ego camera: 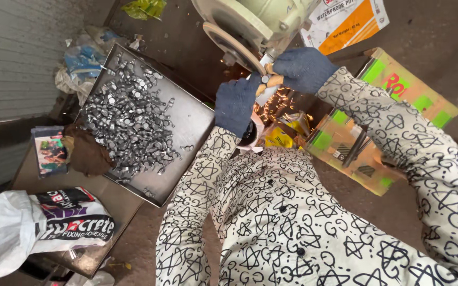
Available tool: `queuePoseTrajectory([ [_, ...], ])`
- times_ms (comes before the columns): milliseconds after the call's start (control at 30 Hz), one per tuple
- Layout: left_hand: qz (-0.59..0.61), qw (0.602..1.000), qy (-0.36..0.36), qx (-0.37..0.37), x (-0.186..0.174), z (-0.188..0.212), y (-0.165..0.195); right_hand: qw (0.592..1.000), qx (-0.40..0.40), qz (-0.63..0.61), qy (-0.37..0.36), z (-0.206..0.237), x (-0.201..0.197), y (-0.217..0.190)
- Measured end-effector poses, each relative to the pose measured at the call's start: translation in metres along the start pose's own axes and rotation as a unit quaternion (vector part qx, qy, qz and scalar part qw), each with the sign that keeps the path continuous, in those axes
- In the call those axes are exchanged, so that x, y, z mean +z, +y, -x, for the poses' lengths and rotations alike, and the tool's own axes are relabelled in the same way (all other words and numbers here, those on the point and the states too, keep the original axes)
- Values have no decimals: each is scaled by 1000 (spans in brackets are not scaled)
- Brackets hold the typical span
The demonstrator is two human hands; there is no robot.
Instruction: The person picks small metal pieces one at a time from a tray, holds each against a running bench grinder to grind its edge, producing sparks, then places the ground piece into a container or back on the tray. The tray gradually fills with finished ground pieces as the cycle repeats.
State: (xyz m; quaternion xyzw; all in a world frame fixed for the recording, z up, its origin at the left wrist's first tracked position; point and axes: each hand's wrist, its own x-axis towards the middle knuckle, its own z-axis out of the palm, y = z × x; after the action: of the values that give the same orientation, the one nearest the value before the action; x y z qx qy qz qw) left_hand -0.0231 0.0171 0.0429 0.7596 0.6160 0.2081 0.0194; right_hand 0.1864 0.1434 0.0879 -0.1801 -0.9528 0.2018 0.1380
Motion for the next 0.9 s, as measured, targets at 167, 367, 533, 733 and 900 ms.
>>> queuePoseTrajectory([
  [167, -18, 995, -94, -8, -12, 10, 18, 947, 182, -136, 225, 29, 27, -70],
  [367, 262, 956, 129, -13, -26, 69, -11, 313, 395, -807, 308, 71, 135, -162],
  [533, -326, 918, 6, -225, -8, 93, -120, 459, 382, -766, 235, 77, 170, -178],
  [733, 78, 995, 41, -36, -8, 99, -78, 910, 306, -254, 113, 41, 123, -174],
  [900, 535, 809, -139, -202, -57, 59, -6, 977, 171, -19, 126, 41, 54, -144],
])
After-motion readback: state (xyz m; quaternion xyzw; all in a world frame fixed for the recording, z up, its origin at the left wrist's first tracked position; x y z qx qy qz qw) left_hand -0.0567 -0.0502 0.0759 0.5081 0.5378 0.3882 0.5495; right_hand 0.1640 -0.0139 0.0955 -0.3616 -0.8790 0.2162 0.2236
